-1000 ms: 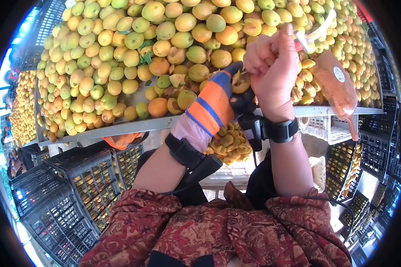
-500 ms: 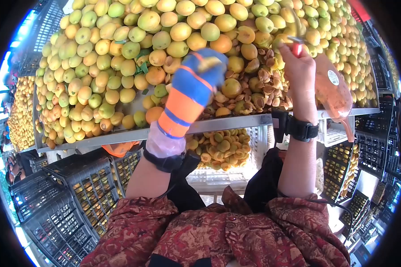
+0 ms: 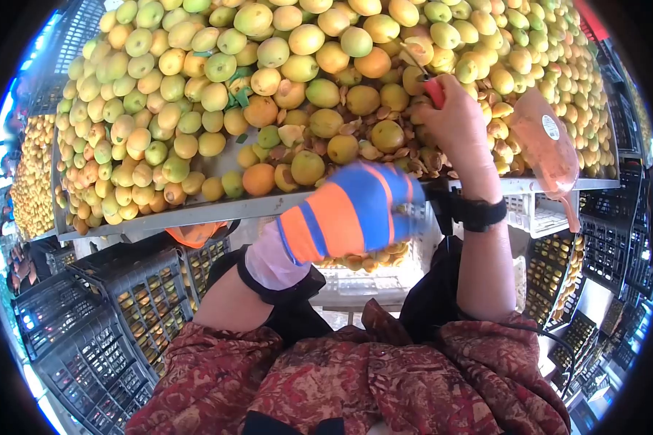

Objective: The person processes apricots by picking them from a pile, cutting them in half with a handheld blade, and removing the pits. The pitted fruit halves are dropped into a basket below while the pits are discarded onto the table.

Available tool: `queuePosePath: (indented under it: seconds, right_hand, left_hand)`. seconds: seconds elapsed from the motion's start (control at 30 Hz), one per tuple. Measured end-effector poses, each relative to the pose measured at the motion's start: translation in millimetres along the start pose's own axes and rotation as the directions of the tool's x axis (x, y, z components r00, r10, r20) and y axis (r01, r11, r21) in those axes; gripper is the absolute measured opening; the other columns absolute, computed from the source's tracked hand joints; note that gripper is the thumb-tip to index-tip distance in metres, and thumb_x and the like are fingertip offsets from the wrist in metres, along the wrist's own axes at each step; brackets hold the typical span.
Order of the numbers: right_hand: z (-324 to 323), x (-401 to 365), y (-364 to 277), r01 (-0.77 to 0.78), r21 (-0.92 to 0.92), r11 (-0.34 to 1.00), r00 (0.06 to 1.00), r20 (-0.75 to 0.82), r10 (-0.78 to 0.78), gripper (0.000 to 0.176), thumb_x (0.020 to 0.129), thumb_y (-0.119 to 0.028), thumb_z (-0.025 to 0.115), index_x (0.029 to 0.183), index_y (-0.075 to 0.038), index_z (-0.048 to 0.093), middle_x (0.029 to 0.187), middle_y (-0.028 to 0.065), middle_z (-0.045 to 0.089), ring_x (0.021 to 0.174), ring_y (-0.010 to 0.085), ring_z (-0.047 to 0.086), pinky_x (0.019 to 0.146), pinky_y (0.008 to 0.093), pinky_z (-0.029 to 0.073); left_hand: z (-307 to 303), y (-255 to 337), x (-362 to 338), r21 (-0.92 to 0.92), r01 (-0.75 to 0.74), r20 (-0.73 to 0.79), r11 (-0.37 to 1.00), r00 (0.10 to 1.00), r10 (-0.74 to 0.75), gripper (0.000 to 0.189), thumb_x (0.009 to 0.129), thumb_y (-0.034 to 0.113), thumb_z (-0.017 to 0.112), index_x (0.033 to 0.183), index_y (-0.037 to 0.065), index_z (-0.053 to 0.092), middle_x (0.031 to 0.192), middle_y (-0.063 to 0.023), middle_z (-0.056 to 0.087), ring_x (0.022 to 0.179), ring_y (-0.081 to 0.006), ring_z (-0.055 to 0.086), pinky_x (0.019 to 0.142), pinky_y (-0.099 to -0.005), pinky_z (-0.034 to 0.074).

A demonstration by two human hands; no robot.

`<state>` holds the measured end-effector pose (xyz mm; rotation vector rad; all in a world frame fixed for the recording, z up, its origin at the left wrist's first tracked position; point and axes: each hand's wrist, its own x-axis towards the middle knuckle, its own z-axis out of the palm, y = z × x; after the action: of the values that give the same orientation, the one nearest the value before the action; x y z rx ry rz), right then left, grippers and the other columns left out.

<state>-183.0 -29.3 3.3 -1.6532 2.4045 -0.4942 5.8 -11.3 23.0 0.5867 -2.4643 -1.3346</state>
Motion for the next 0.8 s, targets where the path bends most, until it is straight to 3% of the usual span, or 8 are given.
queuePosePath:
  seconds: [0.03, 0.07, 0.13, 0.17, 0.23, 0.47, 0.63, 0.8]
  right_hand:
    - [0, 1, 6, 0.005, 0.223, 0.975, 1.000, -0.020, 0.000, 0.029, 0.072, -0.024, 0.064, 0.091, -0.002, 0.058, 0.076, 0.0148, 0.062, 0.071, 0.0294, 0.061, 0.066, 0.0378, 0.048]
    - [-1, 3, 9, 0.012, 0.434, 0.901, 0.999, -0.037, 0.005, 0.028, 0.072, -0.022, 0.063, 0.093, -0.003, 0.059, 0.074, 0.0142, 0.061, 0.069, 0.0280, 0.061, 0.066, 0.0363, 0.048]
    - [-3, 6, 10, -0.022, 0.457, 0.889, 0.997, -0.056, 0.053, 0.029, 0.072, -0.021, 0.062, 0.095, -0.003, 0.060, 0.072, 0.0135, 0.061, 0.066, 0.0258, 0.060, 0.065, 0.0346, 0.048]
    - [-2, 6, 12, -0.019, 0.327, 0.945, 0.999, -0.036, 0.032, 0.028, 0.072, -0.022, 0.062, 0.093, -0.003, 0.059, 0.075, 0.0153, 0.061, 0.070, 0.0296, 0.059, 0.066, 0.0367, 0.048]
    - [-1, 5, 11, 0.026, 0.119, 0.992, 1.000, -0.013, -0.024, 0.030, 0.075, -0.027, 0.064, 0.089, -0.001, 0.059, 0.072, 0.0162, 0.061, 0.067, 0.0291, 0.059, 0.064, 0.0362, 0.046]
    - [-21, -18, -11, -0.089, 0.326, 0.941, 0.981, 0.190, 0.027, 0.035, 0.075, -0.035, 0.066, 0.082, -0.001, 0.060, 0.066, 0.0133, 0.061, 0.065, 0.0284, 0.061, 0.060, 0.0361, 0.047]
    - [-29, -39, -29, 0.093, -0.041, 0.995, 0.948, 0.310, -0.076, 0.038, 0.073, -0.034, 0.070, 0.094, -0.004, 0.058, 0.081, 0.0095, 0.064, 0.080, 0.0249, 0.063, 0.072, 0.0346, 0.048]
    - [-15, -40, -20, 0.041, 0.065, 0.997, 0.973, 0.225, -0.055, 0.035, 0.076, -0.029, 0.069, 0.098, -0.004, 0.058, 0.080, 0.0060, 0.065, 0.074, 0.0200, 0.064, 0.063, 0.0334, 0.048]
  left_hand:
    - [1, -7, 1, -0.081, -0.021, -0.270, 0.996, 0.963, -0.002, 0.027, 0.081, 0.028, 0.062, 0.099, 0.008, 0.062, 0.085, -0.0106, 0.064, 0.075, -0.0272, 0.062, 0.065, -0.0342, 0.048]
    - [1, -15, 6, -0.078, -0.019, -0.274, 0.997, 0.962, -0.003, 0.027, 0.081, 0.028, 0.062, 0.099, 0.008, 0.062, 0.085, -0.0106, 0.064, 0.075, -0.0272, 0.062, 0.065, -0.0342, 0.048]
    - [-2, -28, 15, -0.652, -0.018, -0.533, 0.758, 0.722, -0.441, 0.026, 0.088, 0.029, 0.056, 0.100, 0.006, 0.060, 0.083, -0.0075, 0.064, 0.070, -0.0218, 0.062, 0.061, -0.0309, 0.048]
    - [-4, -32, 13, -0.650, -0.019, -0.536, 0.760, 0.720, -0.440, 0.026, 0.088, 0.029, 0.056, 0.100, 0.006, 0.060, 0.083, -0.0075, 0.064, 0.070, -0.0218, 0.062, 0.061, -0.0309, 0.048]
    - [-12, -38, 9, -0.966, -0.020, -0.173, 0.259, 0.793, -0.585, 0.035, 0.092, 0.032, 0.049, 0.108, 0.002, 0.056, 0.098, -0.0106, 0.062, 0.085, -0.0227, 0.060, 0.074, -0.0317, 0.048]
    - [-14, -34, -2, -0.965, -0.196, -0.259, 0.173, 0.647, -0.717, 0.034, 0.091, 0.033, 0.048, 0.108, 0.004, 0.055, 0.101, -0.0123, 0.060, 0.090, -0.0235, 0.058, 0.081, -0.0381, 0.045]
    - [-15, -37, -11, -0.911, -0.403, -0.324, 0.093, 0.557, -0.765, 0.031, 0.090, 0.032, 0.050, 0.106, 0.005, 0.056, 0.105, -0.0124, 0.059, 0.096, -0.0249, 0.055, 0.085, -0.0409, 0.044]
    - [-5, -28, -9, -0.921, -0.389, -0.243, -0.007, 0.589, -0.770, 0.034, 0.090, 0.035, 0.050, 0.108, 0.007, 0.054, 0.103, -0.0100, 0.059, 0.094, -0.0235, 0.055, 0.084, -0.0393, 0.043]
